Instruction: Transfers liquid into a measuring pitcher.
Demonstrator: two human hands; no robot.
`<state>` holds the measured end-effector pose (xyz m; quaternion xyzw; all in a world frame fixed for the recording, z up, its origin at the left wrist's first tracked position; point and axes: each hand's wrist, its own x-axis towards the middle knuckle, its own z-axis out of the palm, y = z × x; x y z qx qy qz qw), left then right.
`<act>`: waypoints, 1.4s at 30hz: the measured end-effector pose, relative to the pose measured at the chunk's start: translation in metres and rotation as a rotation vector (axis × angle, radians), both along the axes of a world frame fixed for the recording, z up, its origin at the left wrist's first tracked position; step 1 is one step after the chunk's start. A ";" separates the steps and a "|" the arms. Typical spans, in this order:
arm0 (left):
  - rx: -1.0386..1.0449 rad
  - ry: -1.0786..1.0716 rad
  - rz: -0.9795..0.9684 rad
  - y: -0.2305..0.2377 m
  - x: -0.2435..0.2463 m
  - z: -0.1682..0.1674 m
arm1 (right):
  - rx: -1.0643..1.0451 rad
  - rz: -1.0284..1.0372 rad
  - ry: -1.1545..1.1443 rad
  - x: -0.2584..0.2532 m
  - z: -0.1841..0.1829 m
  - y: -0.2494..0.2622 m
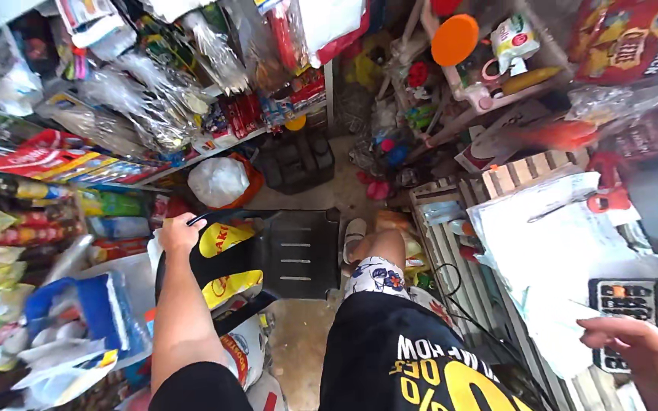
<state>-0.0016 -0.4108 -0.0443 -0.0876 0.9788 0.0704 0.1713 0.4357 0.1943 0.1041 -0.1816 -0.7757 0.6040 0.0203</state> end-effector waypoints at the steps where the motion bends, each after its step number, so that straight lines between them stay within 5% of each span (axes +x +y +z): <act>1: -0.001 0.005 0.006 0.001 -0.004 -0.001 | -0.004 0.007 -0.017 -0.005 -0.001 0.001; 14: -0.037 -0.007 0.113 -0.024 -0.030 0.002 | -0.099 0.138 -0.134 -0.140 -0.016 0.032; 16: -0.132 -0.087 0.050 -0.003 -0.044 0.014 | -0.120 0.134 -0.136 -0.164 -0.018 0.036; 19: 0.005 -0.071 -0.153 0.080 -0.078 0.014 | -0.149 0.118 -0.144 -0.186 -0.028 0.046; 23: 0.231 -0.407 -0.276 0.197 -0.130 -0.104 | -0.043 0.039 -0.132 -0.199 -0.060 0.050; 28: 0.070 -0.542 -0.268 0.274 -0.195 -0.239 | 0.429 -0.103 -0.208 -0.237 -0.086 0.052; 35: -0.016 -0.792 -0.364 0.295 -0.238 -0.314 | 0.734 0.062 -0.406 -0.279 -0.145 0.099; 42: -0.143 -0.831 -0.302 0.311 -0.226 -0.319 | 0.699 -0.059 -0.388 -0.267 -0.166 0.103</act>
